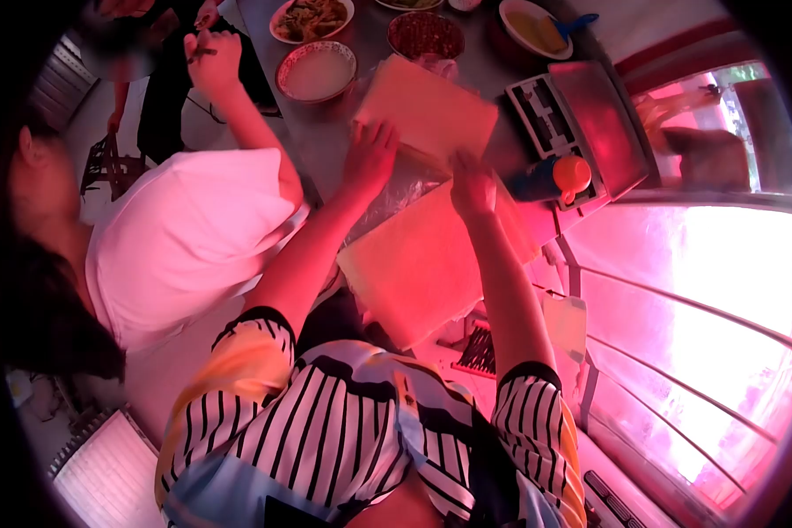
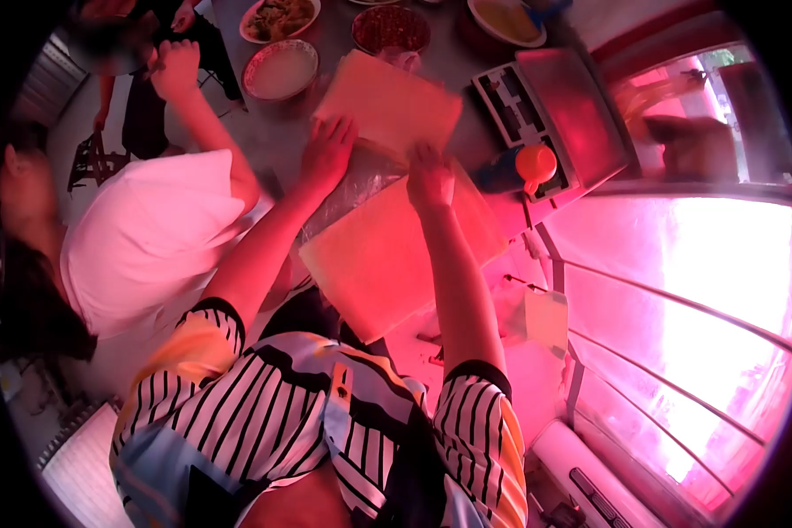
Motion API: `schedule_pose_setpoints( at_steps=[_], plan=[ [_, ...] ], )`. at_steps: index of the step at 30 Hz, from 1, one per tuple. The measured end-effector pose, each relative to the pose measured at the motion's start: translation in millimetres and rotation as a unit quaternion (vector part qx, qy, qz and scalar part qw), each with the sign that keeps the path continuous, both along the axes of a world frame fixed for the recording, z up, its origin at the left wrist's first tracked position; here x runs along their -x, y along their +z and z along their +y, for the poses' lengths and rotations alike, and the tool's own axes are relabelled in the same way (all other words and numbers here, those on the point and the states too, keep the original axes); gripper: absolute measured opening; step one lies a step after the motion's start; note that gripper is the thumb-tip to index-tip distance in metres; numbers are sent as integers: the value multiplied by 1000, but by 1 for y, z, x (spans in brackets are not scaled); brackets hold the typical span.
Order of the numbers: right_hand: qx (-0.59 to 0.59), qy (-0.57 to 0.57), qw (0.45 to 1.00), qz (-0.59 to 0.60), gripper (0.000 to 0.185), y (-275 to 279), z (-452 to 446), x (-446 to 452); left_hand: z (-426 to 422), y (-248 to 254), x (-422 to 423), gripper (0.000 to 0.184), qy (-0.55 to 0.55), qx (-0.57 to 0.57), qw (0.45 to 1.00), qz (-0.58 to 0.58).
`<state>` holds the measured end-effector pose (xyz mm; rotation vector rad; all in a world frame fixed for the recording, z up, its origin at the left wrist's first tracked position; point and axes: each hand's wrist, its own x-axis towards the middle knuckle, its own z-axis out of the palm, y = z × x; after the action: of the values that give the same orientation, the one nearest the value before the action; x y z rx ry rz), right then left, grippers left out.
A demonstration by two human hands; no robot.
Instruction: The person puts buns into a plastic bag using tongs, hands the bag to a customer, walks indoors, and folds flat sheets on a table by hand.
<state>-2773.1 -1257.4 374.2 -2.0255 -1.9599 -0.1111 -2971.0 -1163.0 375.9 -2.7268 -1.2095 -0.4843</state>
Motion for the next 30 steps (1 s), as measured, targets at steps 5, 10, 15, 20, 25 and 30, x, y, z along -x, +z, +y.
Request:
schedule_pose_setpoints(
  at_steps=[5, 10, 15, 20, 25, 30],
  plan=[
    [-59, -24, 997, 45, 39, 36, -34, 34, -35, 9, 3, 44, -22, 64, 992, -104],
    [190, 3, 933, 305, 46, 22, -164, 100, -140, -1, 66, 45, -54, 222, 957, -181],
    [150, 54, 941, 297, 44, 9, -206, 126, -175, -1, 116, 31, 54, 195, 975, -92],
    [124, 45, 955, 264, 50, -5, -209, 131, -165, 7, 112, 24, 50, 219, 969, -104],
    [125, 49, 967, 215, 58, 9, -215, 138, -163, 9, 103, 28, 63, 208, 975, -51],
    [86, 31, 976, 200, 58, 16, -219, 149, -157, 44, 82, 22, 151, 674, 605, -397]
  ],
)
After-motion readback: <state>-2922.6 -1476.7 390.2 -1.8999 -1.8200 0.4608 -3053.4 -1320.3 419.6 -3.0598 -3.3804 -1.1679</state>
